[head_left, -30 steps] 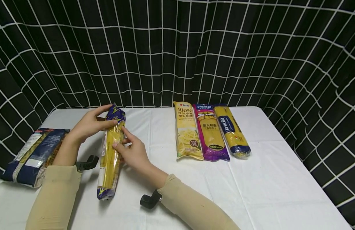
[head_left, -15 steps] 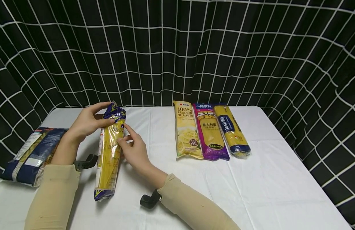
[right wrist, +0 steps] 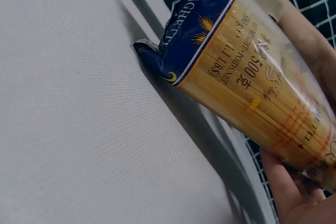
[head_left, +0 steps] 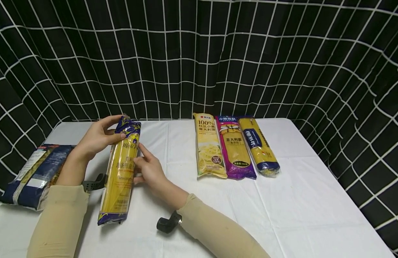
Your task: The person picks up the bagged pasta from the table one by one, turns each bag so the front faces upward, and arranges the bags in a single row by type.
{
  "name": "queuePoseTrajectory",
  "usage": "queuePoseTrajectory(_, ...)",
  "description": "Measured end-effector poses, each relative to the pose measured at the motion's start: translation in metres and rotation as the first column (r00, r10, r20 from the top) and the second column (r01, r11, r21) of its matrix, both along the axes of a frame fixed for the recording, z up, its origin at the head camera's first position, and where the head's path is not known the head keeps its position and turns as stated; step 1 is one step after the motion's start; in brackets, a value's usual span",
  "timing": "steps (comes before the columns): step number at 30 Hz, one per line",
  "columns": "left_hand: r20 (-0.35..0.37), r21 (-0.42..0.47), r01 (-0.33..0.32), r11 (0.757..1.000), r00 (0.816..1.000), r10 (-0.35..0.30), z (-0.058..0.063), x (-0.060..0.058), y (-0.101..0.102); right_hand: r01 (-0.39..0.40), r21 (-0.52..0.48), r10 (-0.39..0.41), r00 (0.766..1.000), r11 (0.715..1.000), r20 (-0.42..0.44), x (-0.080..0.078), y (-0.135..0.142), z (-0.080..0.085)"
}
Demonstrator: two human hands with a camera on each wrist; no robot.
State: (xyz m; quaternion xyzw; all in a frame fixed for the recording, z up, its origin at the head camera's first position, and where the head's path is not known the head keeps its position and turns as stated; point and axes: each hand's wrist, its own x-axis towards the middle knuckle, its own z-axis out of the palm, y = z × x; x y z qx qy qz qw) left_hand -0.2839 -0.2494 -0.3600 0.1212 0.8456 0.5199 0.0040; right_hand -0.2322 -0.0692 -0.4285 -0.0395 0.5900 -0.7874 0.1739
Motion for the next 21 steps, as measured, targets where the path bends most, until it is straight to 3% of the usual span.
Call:
queuePoseTrajectory(9,0.068,0.002,0.029,1.0,0.997,-0.029,-0.001,-0.002,-0.005,0.073,-0.004,-0.073,0.994,0.997,-0.082,-0.004,0.004,0.0)
queuePoseTrajectory(21,0.2,-0.111,0.116,0.987,0.975,-0.092,-0.003,-0.003,0.0,0.137,-0.047,-0.143,0.979,0.989,-0.149,-0.02,0.02,0.002)
